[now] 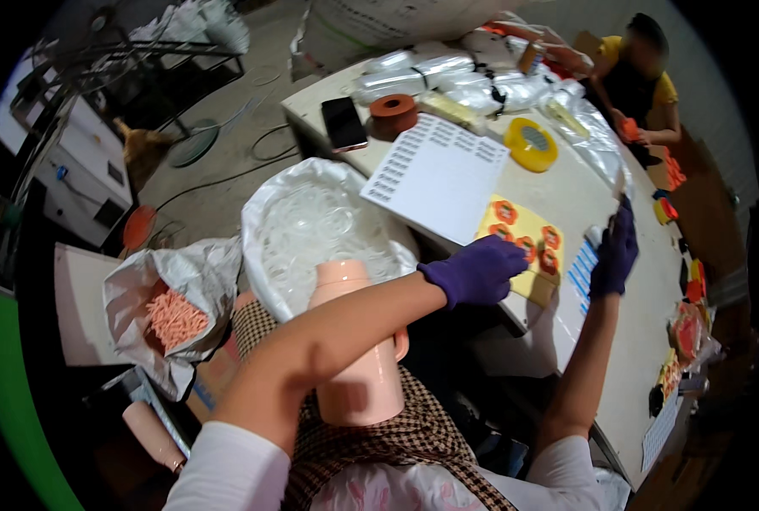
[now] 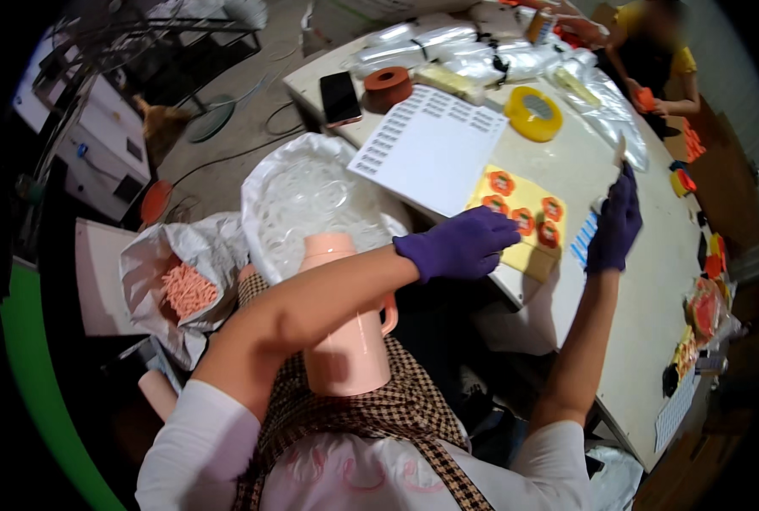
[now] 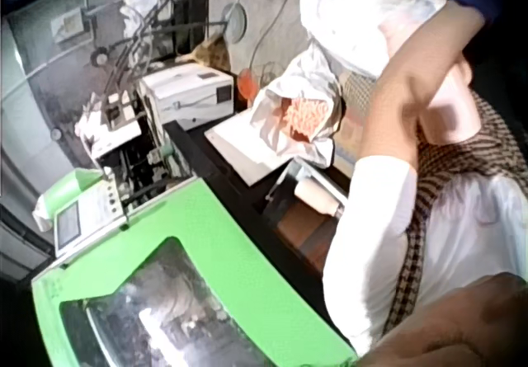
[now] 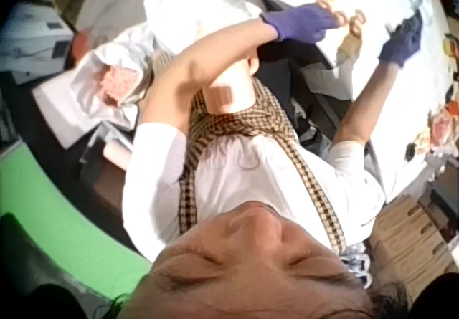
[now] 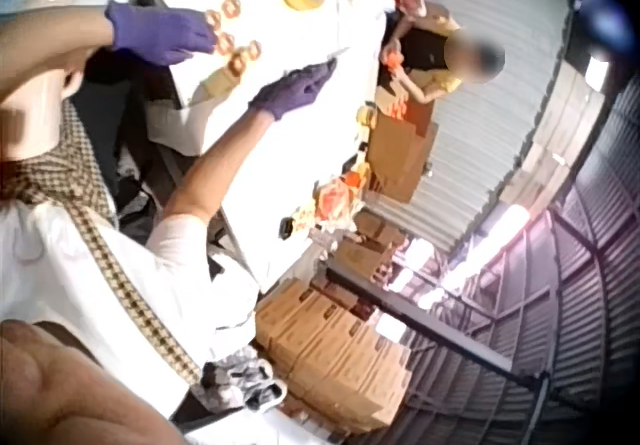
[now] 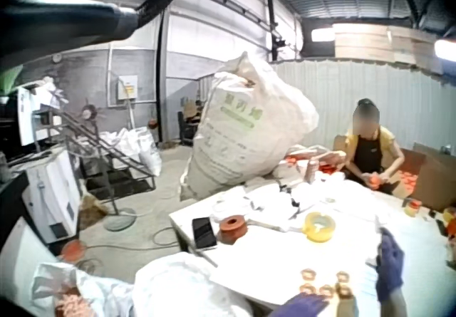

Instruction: The person holds a pink pitcher and applies a circular sticker to its side by hand. They peel the sticker from a sheet on the table, press it onto the pitcher, and place the pitcher into a box.

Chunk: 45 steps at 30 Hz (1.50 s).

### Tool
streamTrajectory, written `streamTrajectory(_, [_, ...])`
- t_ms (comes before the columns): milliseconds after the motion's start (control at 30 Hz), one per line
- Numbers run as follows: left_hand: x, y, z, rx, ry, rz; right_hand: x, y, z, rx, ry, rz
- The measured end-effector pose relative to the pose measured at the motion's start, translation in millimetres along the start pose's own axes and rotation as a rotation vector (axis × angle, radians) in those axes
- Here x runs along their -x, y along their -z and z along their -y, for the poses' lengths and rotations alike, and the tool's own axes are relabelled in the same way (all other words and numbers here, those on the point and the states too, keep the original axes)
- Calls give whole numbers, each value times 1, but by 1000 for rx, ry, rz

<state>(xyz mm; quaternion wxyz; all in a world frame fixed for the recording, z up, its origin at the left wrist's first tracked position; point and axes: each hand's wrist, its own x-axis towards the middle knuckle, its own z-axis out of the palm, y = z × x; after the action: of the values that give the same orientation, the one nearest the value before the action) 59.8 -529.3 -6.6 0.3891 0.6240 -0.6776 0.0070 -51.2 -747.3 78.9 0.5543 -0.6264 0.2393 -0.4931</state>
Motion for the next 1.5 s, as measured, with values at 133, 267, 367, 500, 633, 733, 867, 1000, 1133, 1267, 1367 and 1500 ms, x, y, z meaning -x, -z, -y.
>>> streamTrajectory(133, [55,119,-46,462,362,-237,135,-21,34,584,797,442])
streamTrajectory(267, [109,191,-58,549,557,-737,236,-38,43,561,585,837])
streamTrajectory(367, [147,179,-70,669,590,-981,268,-55,30,472,695,881])
streamTrajectory(500, [162,164,-107,484,870,-854,278,-57,25,439,731,897])
streamTrajectory(633, [174,153,-128,397,923,-742,279,-48,23,439,709,900])
streamTrajectory(733, [188,135,-122,213,741,-646,282,-45,12,444,732,941])
streamTrajectory(867, [181,122,-123,-356,629,-194,282,-36,-6,421,738,1078])
streamTrajectory(1000, [212,104,-104,-322,647,-140,268,-24,-11,232,183,1547])
streamTrajectory(1133, [209,130,-103,-237,675,29,250,15,-16,115,-88,1669])
streamTrajectory(1267, [232,163,-45,-138,725,-355,211,13,12,175,-277,931])
streamTrajectory(1367, [280,141,8,729,1002,-365,177,-30,2,196,-116,704])
streamTrajectory(1500, [206,161,-36,-16,611,-305,99,-85,2,497,487,599])
